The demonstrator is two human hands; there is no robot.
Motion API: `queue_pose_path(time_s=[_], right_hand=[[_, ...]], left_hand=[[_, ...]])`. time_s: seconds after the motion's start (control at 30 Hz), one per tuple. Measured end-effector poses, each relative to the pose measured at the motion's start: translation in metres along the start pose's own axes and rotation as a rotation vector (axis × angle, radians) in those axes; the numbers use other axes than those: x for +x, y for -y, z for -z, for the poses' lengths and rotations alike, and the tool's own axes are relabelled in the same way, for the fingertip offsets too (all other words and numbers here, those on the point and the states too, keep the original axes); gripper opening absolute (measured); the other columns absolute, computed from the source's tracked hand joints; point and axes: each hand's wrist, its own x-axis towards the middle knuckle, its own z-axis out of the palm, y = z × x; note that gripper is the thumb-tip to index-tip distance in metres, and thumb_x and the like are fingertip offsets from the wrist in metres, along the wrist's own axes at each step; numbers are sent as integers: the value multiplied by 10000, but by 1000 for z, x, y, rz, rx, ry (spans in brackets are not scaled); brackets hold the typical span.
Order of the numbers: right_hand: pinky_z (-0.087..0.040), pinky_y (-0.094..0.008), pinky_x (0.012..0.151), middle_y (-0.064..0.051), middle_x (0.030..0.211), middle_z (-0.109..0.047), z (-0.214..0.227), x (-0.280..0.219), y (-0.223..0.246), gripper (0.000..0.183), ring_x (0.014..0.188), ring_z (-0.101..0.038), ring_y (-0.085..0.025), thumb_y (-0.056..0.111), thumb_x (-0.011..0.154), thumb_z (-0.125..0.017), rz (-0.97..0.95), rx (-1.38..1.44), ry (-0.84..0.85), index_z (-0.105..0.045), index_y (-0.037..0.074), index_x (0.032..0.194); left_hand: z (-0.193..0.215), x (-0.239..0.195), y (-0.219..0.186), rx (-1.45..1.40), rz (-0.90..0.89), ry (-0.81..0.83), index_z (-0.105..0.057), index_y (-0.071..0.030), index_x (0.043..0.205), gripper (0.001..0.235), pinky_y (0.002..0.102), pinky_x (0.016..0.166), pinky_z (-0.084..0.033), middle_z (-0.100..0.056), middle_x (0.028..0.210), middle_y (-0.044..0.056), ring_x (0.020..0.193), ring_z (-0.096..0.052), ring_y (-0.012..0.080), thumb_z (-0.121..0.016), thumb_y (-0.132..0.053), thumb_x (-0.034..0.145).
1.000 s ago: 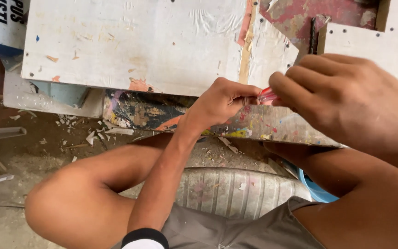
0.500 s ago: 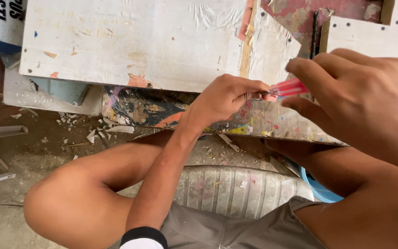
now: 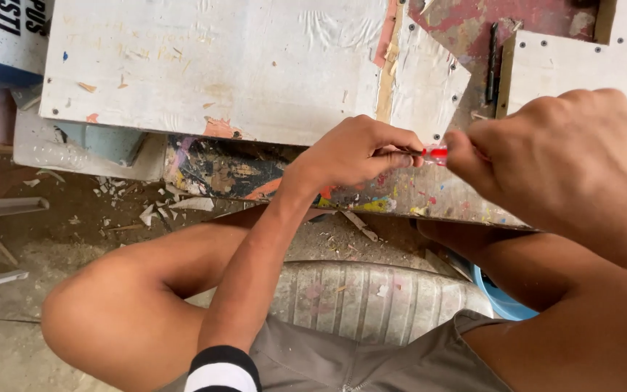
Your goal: Manually clearing or marking holes in a board using a small screwdriver
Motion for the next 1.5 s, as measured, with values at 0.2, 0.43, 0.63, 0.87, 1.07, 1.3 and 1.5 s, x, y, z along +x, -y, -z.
queue_pose_path(time_s=[0.2, 0.43, 0.63, 0.87, 1.07, 1.3, 1.5], right_hand=[[-478, -344, 500, 40, 764, -538, 11, -10, -5, 391, 686, -624, -168, 552, 1125, -533, 424, 78, -378, -502, 181, 1005], [-425, -376, 517, 15, 658, -473, -14, -6, -4, 465, 613, -540, -212, 368, 1185, -543, 494, 170, -481, -436, 171, 778], [-598, -448, 695, -184, 851, -799, 48, 15, 6, 797, 759, -784, -391, 662, 1130, -268, -138, 228, 342, -815, 159, 840], [-319, -385, 471, -147, 512, -525, -67, 33, -91, 811, 440, -445, -246, 511, 1293, -499, -226, 799, 16, -657, -17, 698], [-281, -401, 604, -65, 729, -376, -125, 18, -135, 716, 614, -353, -202, 398, 1504, -657, -397, 1001, -306, -485, 42, 907], [-206, -393, 553, -110, 466, -338, -119, 20, -139, 886, 488, -291, -215, 486, 1305, -627, -288, 512, -134, -635, -31, 585], [-558, -318, 525, -150, 812, -893, -126, 15, -157, 462, 523, -746, -236, 521, 1062, -637, -314, 374, 367, -771, 89, 1157]], left_hand=[[9, -3, -11, -106, 101, 69, -716, -114, 1002, 166, 281, 517, -481, -614, 593, 73, 467, -559, 138, -568, -45, 1037], [19, 3, -11, -130, 184, 137, -787, -96, 1100, 248, 239, 423, -426, -707, 770, 56, 479, -662, 116, -566, -40, 1005], [16, 5, 3, -196, 127, 90, -806, -131, 1119, 215, 194, 440, -408, -814, 952, 38, 486, -713, 106, -634, -105, 994], [-1, -5, 15, -501, -53, -436, -661, -15, 1189, 213, 268, 571, -628, -727, 968, 168, 660, -710, 188, -517, -122, 1074], [-33, 39, 9, -33, -1, -526, -703, -65, 1138, 207, 355, 678, -607, -750, 969, 96, 742, -696, 200, -547, -157, 1037], [-65, 176, 44, 584, 3, -584, -591, -143, 791, 181, 413, 410, -475, -640, 707, 1, 727, -625, 247, -639, -224, 946], [-69, 229, 84, 858, 20, -752, -465, -157, 771, 250, 290, 346, -245, -352, 516, -50, 423, -307, 107, -541, 60, 868]])
